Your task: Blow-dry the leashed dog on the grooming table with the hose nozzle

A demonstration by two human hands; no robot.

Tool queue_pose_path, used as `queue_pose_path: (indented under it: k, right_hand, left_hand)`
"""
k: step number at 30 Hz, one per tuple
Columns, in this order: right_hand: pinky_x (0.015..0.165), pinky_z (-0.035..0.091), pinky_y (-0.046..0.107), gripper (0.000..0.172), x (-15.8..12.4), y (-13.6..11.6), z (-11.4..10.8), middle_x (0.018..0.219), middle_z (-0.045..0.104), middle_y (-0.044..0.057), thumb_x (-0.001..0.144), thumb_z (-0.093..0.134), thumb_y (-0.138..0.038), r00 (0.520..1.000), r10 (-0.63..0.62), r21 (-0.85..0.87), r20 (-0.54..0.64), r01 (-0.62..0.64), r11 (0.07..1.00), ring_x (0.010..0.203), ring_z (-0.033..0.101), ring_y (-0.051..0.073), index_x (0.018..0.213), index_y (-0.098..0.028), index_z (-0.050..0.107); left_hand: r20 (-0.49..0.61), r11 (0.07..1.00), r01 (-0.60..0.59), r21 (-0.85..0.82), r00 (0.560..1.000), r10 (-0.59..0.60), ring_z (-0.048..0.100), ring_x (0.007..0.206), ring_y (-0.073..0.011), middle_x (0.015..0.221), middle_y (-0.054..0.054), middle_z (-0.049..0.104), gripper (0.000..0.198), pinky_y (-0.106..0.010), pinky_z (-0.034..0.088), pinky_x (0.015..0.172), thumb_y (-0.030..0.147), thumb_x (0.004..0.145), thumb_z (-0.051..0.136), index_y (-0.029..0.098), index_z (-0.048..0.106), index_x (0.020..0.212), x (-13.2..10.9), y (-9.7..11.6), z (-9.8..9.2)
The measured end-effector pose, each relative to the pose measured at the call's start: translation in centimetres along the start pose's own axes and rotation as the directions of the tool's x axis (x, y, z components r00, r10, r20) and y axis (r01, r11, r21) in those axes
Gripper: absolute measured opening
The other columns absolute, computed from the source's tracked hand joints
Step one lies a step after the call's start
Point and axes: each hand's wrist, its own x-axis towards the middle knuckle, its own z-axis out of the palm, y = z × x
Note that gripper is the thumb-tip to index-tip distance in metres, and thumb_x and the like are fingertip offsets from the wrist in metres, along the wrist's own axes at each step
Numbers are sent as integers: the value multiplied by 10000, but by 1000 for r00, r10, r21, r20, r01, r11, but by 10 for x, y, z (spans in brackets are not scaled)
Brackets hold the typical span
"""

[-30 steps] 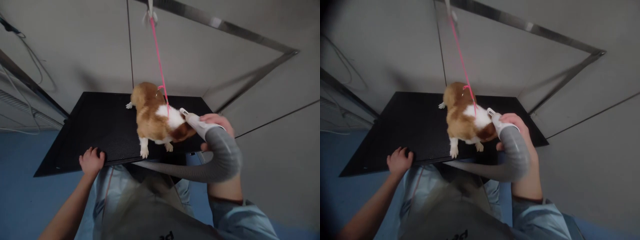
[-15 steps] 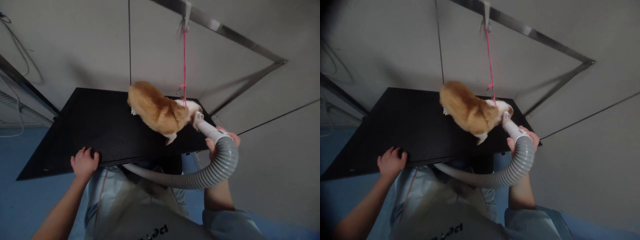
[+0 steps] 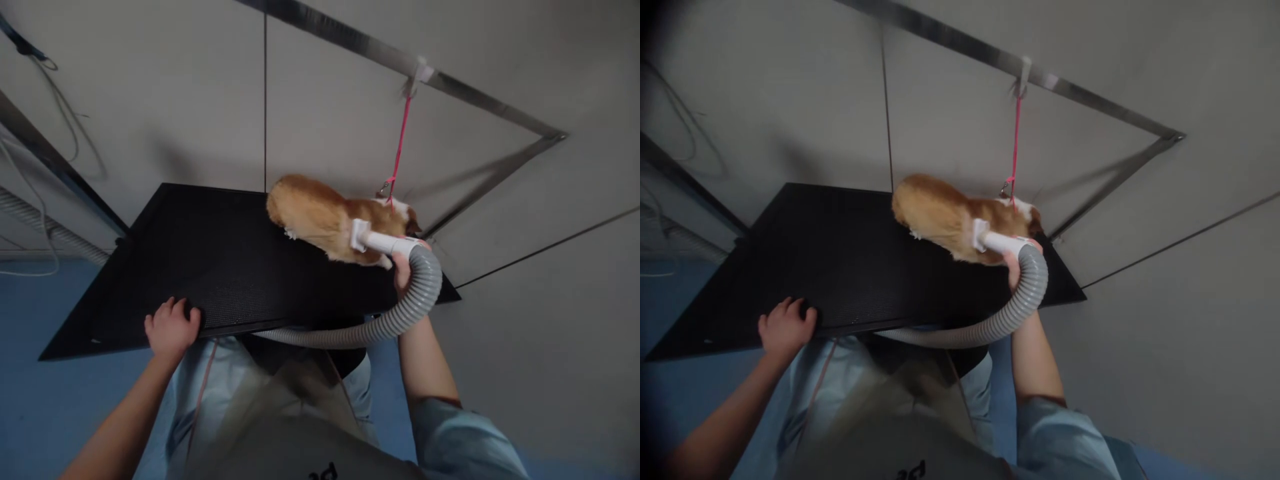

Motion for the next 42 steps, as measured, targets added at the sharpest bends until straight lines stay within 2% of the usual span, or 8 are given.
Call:
queue_pose_path:
  k: [3, 7, 18, 20, 27, 32, 35, 42]
  right_hand:
    - [1179, 500, 569, 653, 10, 16, 27, 1303, 652, 109, 762, 839, -481, 993, -65, 8, -96, 66, 998, 1181, 670, 284, 1250, -221, 492]
    - [1161, 519, 541, 618, 5, 34, 50, 1281, 682, 115, 809, 796, -484, 998, 20, 28, 65, -21, 999, 1161, 680, 257, 1261, -217, 471]
    - [1136, 517, 681, 668, -93, 82, 30, 1253, 694, 108, 656, 882, -514, 970, 42, -121, -238, -73, 990, 1191, 711, 373, 1199, -249, 597]
    - [1164, 482, 705, 697, -100, 90, 35, 1298, 673, 120, 650, 886, -525, 975, 74, -115, -208, -100, 988, 1245, 680, 402, 1230, -268, 599]
    - [1190, 434, 685, 772, -64, 111, 102, 1353, 625, 163, 638, 855, -510, 979, 192, -5, -66, -192, 981, 1289, 627, 394, 1266, -206, 527]
    - [1203, 445, 580, 712, -30, 106, 149, 1330, 633, 152, 678, 830, -435, 966, 198, 41, 167, -207, 977, 1248, 629, 322, 1277, -202, 525]
    - [1190, 460, 548, 705, -17, 101, 170, 1314, 626, 134, 677, 824, -435, 965, 179, 60, 190, -194, 979, 1226, 626, 301, 1274, -206, 525]
    - [1152, 487, 568, 706, -5, 98, 165, 1284, 644, 135, 652, 852, -427, 956, 175, 108, 234, -205, 973, 1177, 647, 313, 1238, -198, 531]
  left_hand:
    - [10, 1000, 7, 7, 1000, -7, 536, 1417, -446, 1513, -309, 574, 544, -682, 338, 1219, 358, 989, 436, 48, 694, 1354, 0, -1, 1]
    - [29, 999, 26, 29, 999, -27, 532, 1424, -424, 1527, -290, 576, 543, -659, 326, 1235, 363, 991, 423, 55, 700, 1343, 1, 0, 1]
    - [9, 997, 73, 36, 997, -74, 527, 1432, -371, 1535, -235, 589, 553, -599, 280, 1275, 380, 994, 396, 87, 703, 1349, -1, 7, 1]
    - [10, 997, 70, 41, 997, -70, 527, 1430, -374, 1534, -233, 590, 553, -600, 285, 1271, 383, 992, 397, 92, 705, 1347, -1, 6, 1]
    - [8, 996, 75, 45, 997, -76, 531, 1426, -371, 1534, -218, 597, 544, -596, 287, 1269, 380, 970, 419, 122, 707, 1351, -1, 5, 0]
    - [37, 994, 98, 37, 994, -99, 518, 1440, -376, 1544, -232, 582, 564, -594, 264, 1285, 383, 965, 417, 91, 703, 1354, 0, 8, -3]
    - [46, 993, 107, 40, 993, -109, 511, 1452, -376, 1545, -240, 579, 581, -597, 253, 1289, 381, 968, 400, 72, 698, 1360, 0, 9, -3]
    - [37, 992, 105, 71, 993, -108, 522, 1442, -361, 1544, -223, 586, 569, -582, 274, 1282, 385, 961, 407, 94, 697, 1354, 0, 8, -1]
